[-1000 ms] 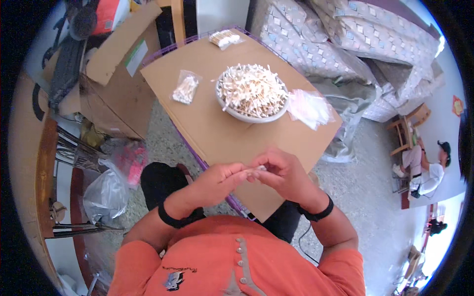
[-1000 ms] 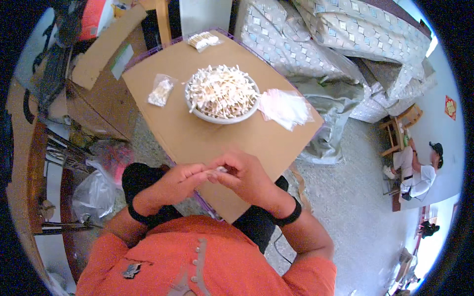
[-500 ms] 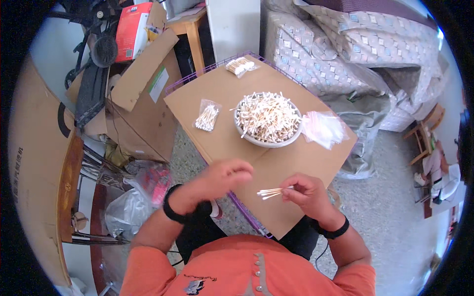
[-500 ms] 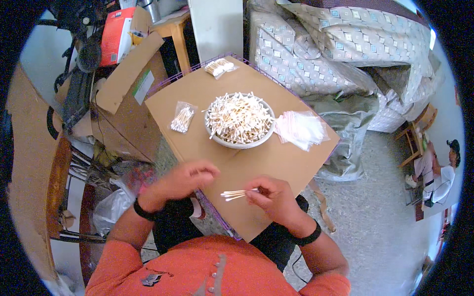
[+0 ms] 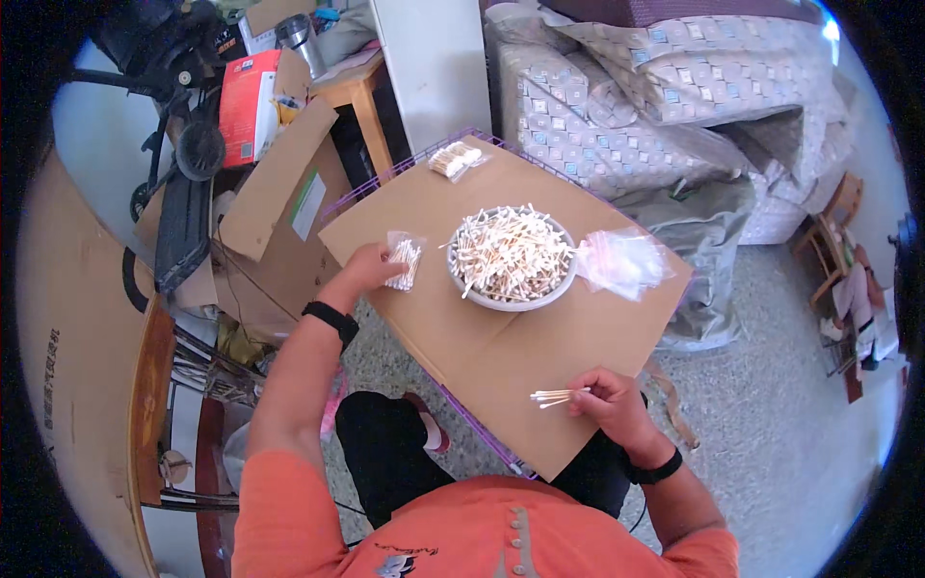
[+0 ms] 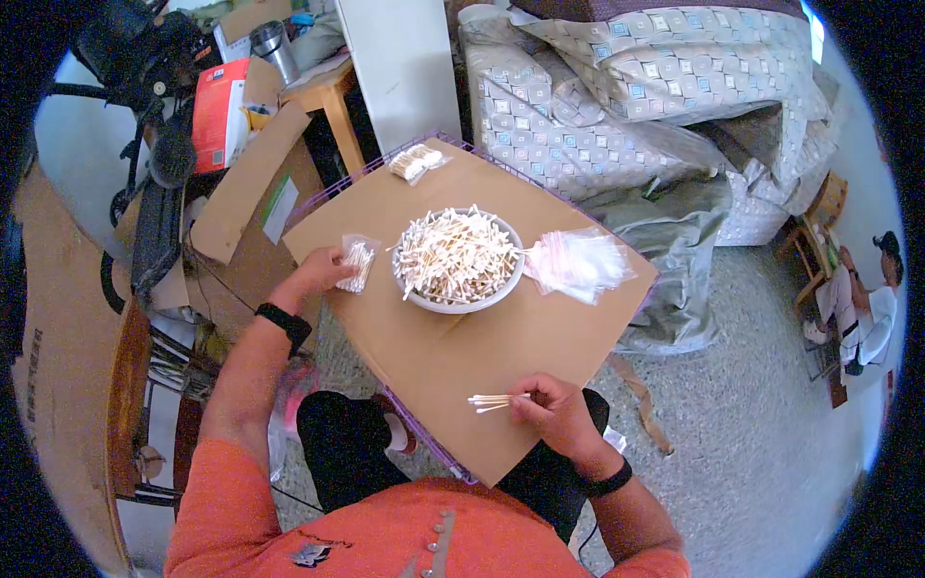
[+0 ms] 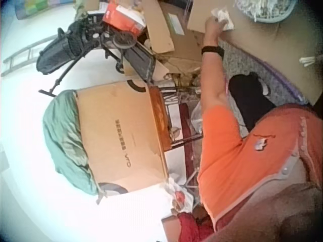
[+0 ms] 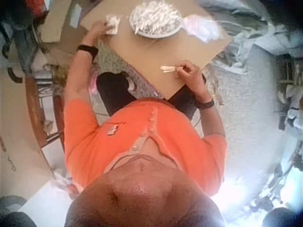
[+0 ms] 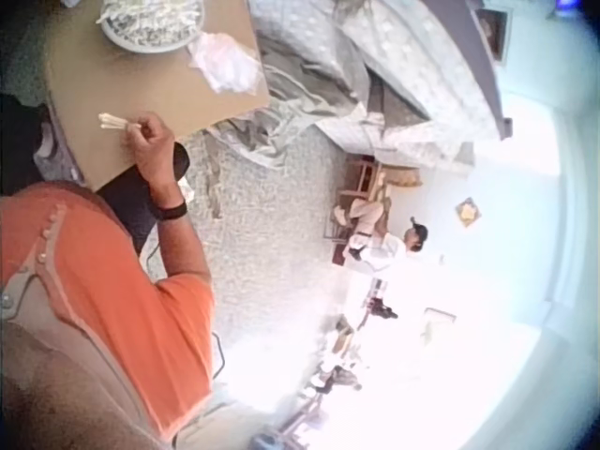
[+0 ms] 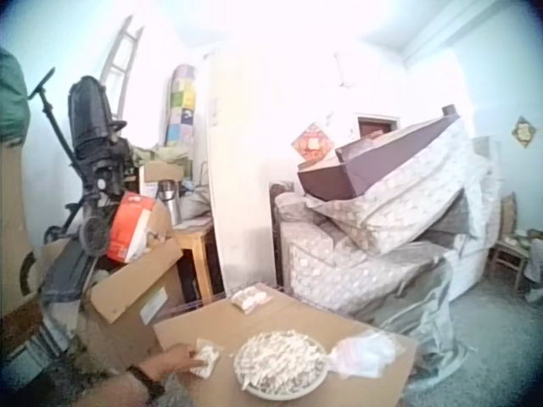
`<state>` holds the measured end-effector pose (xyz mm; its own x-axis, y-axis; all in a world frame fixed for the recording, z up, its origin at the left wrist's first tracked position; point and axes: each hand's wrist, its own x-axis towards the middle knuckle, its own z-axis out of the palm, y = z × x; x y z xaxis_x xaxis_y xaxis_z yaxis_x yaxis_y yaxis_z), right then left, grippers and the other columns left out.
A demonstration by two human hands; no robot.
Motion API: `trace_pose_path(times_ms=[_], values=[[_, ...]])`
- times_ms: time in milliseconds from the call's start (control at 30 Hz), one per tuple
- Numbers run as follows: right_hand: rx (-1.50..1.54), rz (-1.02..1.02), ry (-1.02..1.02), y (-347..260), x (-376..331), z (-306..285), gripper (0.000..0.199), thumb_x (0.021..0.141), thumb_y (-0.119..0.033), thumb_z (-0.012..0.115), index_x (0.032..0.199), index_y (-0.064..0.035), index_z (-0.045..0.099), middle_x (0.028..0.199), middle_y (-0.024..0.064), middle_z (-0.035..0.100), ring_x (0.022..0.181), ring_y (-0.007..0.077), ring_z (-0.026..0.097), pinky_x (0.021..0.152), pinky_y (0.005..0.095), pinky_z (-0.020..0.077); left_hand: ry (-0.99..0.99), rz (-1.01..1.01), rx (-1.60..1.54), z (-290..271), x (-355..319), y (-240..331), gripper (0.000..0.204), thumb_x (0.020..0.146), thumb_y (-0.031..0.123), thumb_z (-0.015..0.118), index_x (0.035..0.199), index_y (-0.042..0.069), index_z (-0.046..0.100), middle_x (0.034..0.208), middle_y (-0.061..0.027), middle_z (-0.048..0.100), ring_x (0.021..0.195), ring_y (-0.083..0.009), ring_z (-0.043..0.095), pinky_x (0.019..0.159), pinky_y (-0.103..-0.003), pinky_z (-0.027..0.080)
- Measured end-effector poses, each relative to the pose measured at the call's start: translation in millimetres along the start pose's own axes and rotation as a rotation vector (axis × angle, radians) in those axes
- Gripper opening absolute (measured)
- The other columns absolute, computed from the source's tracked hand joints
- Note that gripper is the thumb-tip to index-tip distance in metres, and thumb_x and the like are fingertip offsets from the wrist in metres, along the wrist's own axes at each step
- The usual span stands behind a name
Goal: Packaging cotton swabs into small plastic bags at a table.
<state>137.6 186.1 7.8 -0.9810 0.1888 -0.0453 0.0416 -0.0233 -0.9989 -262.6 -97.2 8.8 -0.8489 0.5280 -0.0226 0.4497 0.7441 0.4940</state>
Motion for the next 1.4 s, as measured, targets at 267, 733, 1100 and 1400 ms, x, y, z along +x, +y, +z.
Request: trace_pose_path(times_ms=[267, 733, 1100, 1400], values=[[-0.011, 0.02, -0.061, -11.2, -0.8, 6.5, 0.006, 0.091, -0.008, 0.062, 0.093, -0.0018, 0.063, 0.076, -0.0019, 0.061, 0.067, 0.0046, 0.057, 0.059, 0.0205, 0.047, -0.326, 0.11, -0.337, -1.5, -64.4, 24.4, 0.021, 0.079, 0.012, 0.071, 0.095, -0.001, 0.065, 0.076, 0.0009, 0.061, 0.07, -0.0105, 0.056, 0.065, -0.028, 0.047], [-0.071, -0.041, 0.025, -2.4, 4.5, 10.5, 0.007, 0.09, -0.009, 0.062, 0.093, -0.0027, 0.063, 0.076, -0.0026, 0.06, 0.068, 0.0033, 0.055, 0.059, 0.0202, 0.0455, -0.305, 0.566, -0.09, 29.9, -144.6, 146.6, 0.027, 0.076, 0.012, 0.072, 0.102, 0.006, 0.066, 0.093, -0.0125, 0.059, 0.09, -0.0292, 0.059, 0.08, -0.037, 0.048], [-0.164, -0.165, 0.186, 0.3, 5.9, -9.9, 0.008, 0.087, -0.007, 0.064, 0.093, -0.0027, 0.064, 0.082, -0.0006, 0.059, 0.07, 0.0059, 0.052, 0.06, 0.022, 0.0436, -0.328, 0.565, -0.238, 42.1, -142.2, 187.1, 0.017, 0.085, 0.017, 0.065, 0.095, 0.003, 0.066, 0.085, -0.0131, 0.058, 0.076, -0.0277, 0.059, 0.069, -0.035, 0.047], [-0.335, -0.283, 0.105, -6.7, 11.1, -8.9, 0.007, 0.084, -0.006, 0.064, 0.092, -0.003, 0.064, 0.083, 0.0048, 0.059, 0.069, 0.012, 0.054, 0.06, 0.0257, 0.0441, -0.282, 0.472, -0.297, 55.1, -152.4, 198.7, 0.015, 0.088, 0.018, 0.062, 0.091, 0.003, 0.065, 0.083, -0.0101, 0.059, 0.075, -0.0218, 0.058, 0.068, -0.032, 0.047]])
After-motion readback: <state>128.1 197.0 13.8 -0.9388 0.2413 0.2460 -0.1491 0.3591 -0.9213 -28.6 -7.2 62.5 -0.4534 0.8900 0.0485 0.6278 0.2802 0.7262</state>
